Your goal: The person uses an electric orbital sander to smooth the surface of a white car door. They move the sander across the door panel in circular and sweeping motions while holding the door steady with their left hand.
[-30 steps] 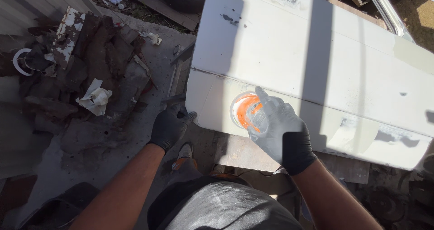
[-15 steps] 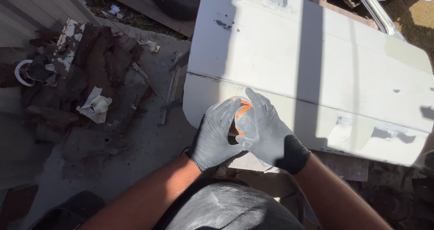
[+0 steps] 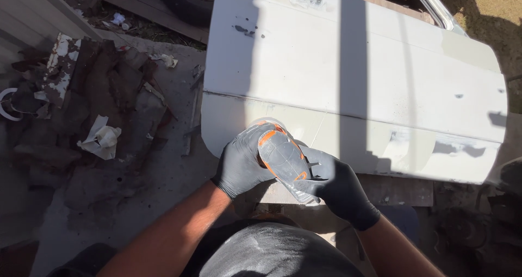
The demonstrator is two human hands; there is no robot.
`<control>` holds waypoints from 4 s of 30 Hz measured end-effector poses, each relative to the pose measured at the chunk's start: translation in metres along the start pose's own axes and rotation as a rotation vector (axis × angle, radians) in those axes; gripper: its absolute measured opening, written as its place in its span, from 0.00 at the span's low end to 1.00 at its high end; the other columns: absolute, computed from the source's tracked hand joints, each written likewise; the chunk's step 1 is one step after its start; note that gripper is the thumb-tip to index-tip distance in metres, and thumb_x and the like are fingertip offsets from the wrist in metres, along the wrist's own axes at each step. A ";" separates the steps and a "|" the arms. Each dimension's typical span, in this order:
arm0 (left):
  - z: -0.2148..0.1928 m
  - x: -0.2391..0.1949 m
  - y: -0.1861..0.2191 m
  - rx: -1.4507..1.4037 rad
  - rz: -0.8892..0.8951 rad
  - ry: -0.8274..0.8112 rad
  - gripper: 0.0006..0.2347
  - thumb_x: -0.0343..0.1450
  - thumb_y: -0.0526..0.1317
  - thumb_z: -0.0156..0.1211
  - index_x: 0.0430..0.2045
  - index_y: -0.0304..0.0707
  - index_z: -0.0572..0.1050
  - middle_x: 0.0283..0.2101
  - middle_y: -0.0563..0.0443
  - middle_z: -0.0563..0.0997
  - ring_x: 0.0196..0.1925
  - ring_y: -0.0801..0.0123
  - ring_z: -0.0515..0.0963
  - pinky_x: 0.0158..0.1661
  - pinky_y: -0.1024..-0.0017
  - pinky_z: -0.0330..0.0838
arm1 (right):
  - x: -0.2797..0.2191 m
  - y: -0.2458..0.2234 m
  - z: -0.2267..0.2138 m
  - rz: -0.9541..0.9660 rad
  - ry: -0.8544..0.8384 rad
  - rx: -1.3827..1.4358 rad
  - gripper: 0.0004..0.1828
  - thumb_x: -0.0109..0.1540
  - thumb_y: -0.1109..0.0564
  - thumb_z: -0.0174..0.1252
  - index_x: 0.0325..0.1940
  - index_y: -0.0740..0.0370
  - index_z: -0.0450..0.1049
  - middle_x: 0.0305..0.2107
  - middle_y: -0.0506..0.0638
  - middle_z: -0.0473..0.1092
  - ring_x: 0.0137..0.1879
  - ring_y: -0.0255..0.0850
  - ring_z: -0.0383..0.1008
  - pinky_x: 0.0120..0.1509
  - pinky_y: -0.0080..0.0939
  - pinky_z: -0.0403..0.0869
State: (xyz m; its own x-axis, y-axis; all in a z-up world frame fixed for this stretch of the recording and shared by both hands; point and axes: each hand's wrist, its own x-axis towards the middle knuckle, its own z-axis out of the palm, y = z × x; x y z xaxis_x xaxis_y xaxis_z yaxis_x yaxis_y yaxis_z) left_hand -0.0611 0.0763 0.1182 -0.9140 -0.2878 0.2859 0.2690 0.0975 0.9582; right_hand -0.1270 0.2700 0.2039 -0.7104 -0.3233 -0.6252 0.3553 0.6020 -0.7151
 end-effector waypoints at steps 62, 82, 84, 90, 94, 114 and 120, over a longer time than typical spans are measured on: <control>-0.070 0.046 -0.023 0.503 -0.113 -0.422 0.29 0.61 0.43 0.71 0.62 0.50 0.77 0.66 0.48 0.80 0.75 0.50 0.72 0.74 0.50 0.63 | 0.003 -0.044 0.041 -0.186 0.032 -0.626 0.47 0.57 0.47 0.76 0.76 0.46 0.59 0.57 0.52 0.73 0.64 0.57 0.80 0.65 0.58 0.80; -0.043 0.027 -0.057 0.148 -0.007 -0.729 0.41 0.60 0.72 0.69 0.64 0.50 0.74 0.77 0.64 0.71 0.83 0.70 0.59 0.85 0.56 0.32 | -0.010 -0.012 0.013 -0.099 -0.208 -0.163 0.46 0.56 0.58 0.74 0.78 0.51 0.68 0.48 0.59 0.80 0.51 0.48 0.82 0.56 0.54 0.80; -0.040 0.024 -0.072 0.436 0.183 -0.643 0.42 0.60 0.71 0.74 0.64 0.46 0.75 0.74 0.56 0.75 0.82 0.63 0.63 0.84 0.54 0.36 | -0.010 -0.009 0.018 -0.075 -0.231 -0.169 0.46 0.56 0.58 0.74 0.79 0.51 0.67 0.48 0.59 0.80 0.51 0.48 0.82 0.54 0.54 0.81; -0.047 0.022 -0.074 0.427 0.152 -0.701 0.43 0.59 0.72 0.74 0.64 0.48 0.74 0.75 0.55 0.74 0.83 0.62 0.60 0.83 0.51 0.32 | -0.005 -0.023 0.027 -0.050 -0.270 -0.198 0.49 0.55 0.60 0.73 0.81 0.50 0.65 0.48 0.60 0.80 0.50 0.49 0.83 0.50 0.53 0.82; -0.049 0.022 -0.073 0.418 0.143 -0.688 0.44 0.57 0.71 0.78 0.64 0.48 0.75 0.74 0.53 0.74 0.83 0.62 0.61 0.83 0.51 0.33 | -0.005 -0.031 0.028 -0.025 -0.282 -0.219 0.51 0.55 0.62 0.73 0.82 0.49 0.63 0.48 0.61 0.80 0.49 0.49 0.83 0.46 0.52 0.83; -0.027 0.070 -0.085 0.636 0.160 -0.679 0.44 0.52 0.54 0.88 0.68 0.56 0.75 0.73 0.56 0.76 0.83 0.61 0.62 0.82 0.57 0.40 | 0.016 -0.021 0.027 -0.074 0.086 -0.534 0.50 0.50 0.42 0.75 0.74 0.40 0.63 0.57 0.49 0.74 0.64 0.50 0.77 0.68 0.57 0.78; -0.098 0.141 -0.097 0.932 0.088 -0.246 0.42 0.63 0.56 0.80 0.72 0.40 0.68 0.74 0.37 0.68 0.77 0.39 0.60 0.71 0.42 0.53 | 0.003 -0.015 0.029 -0.228 0.340 -0.673 0.37 0.47 0.42 0.74 0.58 0.48 0.72 0.44 0.45 0.79 0.44 0.49 0.80 0.50 0.51 0.77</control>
State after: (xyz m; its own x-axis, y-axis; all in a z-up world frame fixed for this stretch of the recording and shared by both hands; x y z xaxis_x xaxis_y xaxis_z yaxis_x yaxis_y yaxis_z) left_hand -0.1864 -0.0672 0.0666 -0.9687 -0.0458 0.2441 0.0879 0.8560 0.5094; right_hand -0.1169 0.2391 0.2033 -0.9070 -0.3164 -0.2780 -0.1886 0.8953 -0.4035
